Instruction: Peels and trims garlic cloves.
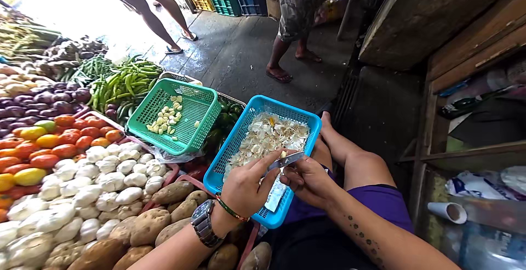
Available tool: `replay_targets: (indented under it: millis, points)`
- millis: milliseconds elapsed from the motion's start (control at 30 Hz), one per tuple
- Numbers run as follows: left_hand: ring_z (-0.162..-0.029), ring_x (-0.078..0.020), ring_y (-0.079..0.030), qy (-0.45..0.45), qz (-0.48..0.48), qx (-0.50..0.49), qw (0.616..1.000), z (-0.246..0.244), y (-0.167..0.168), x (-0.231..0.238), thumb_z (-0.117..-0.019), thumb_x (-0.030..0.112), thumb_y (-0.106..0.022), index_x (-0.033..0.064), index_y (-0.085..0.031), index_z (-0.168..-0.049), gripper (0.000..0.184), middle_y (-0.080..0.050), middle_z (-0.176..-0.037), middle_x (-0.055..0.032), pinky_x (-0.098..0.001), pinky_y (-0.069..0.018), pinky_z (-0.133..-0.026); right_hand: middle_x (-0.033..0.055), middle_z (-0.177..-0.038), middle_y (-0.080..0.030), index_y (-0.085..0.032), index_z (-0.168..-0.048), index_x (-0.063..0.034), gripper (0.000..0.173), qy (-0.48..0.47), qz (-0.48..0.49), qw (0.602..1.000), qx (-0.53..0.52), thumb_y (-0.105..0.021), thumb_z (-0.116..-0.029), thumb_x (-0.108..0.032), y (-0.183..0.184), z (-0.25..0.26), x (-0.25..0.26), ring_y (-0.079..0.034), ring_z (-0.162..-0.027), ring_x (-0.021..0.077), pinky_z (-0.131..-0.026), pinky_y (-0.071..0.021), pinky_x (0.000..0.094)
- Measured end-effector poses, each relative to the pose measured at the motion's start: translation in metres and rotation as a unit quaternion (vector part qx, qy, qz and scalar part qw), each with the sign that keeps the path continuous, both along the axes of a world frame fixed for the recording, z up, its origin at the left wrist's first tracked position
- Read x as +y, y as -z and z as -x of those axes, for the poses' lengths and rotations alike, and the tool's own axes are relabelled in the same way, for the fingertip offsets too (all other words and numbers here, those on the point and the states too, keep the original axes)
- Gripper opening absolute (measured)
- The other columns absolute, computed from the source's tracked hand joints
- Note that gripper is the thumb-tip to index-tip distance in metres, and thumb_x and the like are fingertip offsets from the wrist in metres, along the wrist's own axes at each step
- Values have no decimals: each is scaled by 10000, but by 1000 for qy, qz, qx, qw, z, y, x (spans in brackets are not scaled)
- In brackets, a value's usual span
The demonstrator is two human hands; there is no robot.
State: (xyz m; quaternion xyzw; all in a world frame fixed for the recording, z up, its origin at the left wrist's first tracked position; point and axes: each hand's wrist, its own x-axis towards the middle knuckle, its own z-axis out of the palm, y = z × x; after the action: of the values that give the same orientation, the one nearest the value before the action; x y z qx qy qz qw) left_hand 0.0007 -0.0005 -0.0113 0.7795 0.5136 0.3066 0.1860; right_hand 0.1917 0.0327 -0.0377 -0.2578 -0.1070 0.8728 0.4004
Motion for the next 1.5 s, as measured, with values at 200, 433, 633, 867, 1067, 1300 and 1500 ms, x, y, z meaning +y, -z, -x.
replay_targets:
  millis: [200,433,633,867,1067,1300,1500]
  points:
    - [-758,-103,-675,1,2,-25,1000,0,1,1,-1065,310,-540,121,-652,-1379,383,-751,-982,-56,-303,-583,-697,38,-795,-629,-594,-1053,-65,161,-11,26,999,32,-439,-1082,-103,1,1,-3,-509,-539,57,-578,-517,206]
    - [-794,-107,-698,4,6,-19,1000,0,1,1,-1066,317,-542,118,-664,-1362,377,-758,-1005,-59,-307,-593,-724,42,-790,-612,-572,-1026,-69,169,-4,62,997,48,-422,-1089,-117,1,1,-5,-514,-543,65,-590,-528,207]
    - [-835,-100,-712,10,15,-50,999,-1,3,2,-1064,276,-550,112,-683,-1343,350,-758,-998,-57,-293,-604,-767,49,-784,-630,-600,-969,-50,171,-3,70,995,65,-458,-1062,-77,0,-1,-5,-513,-531,52,-572,-517,187]
    - [-829,-82,-706,20,16,-70,997,-2,5,2,-1057,254,-563,88,-681,-1336,346,-762,-994,-60,-267,-595,-768,62,-808,-633,-584,-976,-48,136,9,64,996,57,-470,-1049,-47,3,-1,-5,-505,-536,60,-570,-509,198]
    - [-795,-106,-693,11,8,-45,999,-1,7,3,-1062,263,-555,113,-688,-1340,343,-745,-936,-64,-280,-585,-738,78,-803,-651,-577,-961,-42,165,4,91,994,55,-446,-1060,-58,-1,0,-3,-516,-520,60,-560,-517,194]
    - [-753,14,-650,-35,117,-130,984,-3,-4,8,-1054,204,-547,74,-700,-1287,307,-730,-910,27,-169,-559,-717,69,-861,-677,-598,-1078,-47,93,-14,10,999,28,-519,-1028,-42,-1,-4,1,-551,-565,55,-577,-513,194]
    - [-584,-10,-542,-138,227,-198,943,4,-3,19,-1062,216,-533,141,-683,-1326,312,-672,-809,58,-182,-458,-536,30,-866,-657,-658,-1165,-34,191,-70,-75,994,30,-571,-997,-57,6,-12,4,-542,-599,48,-611,-519,211]
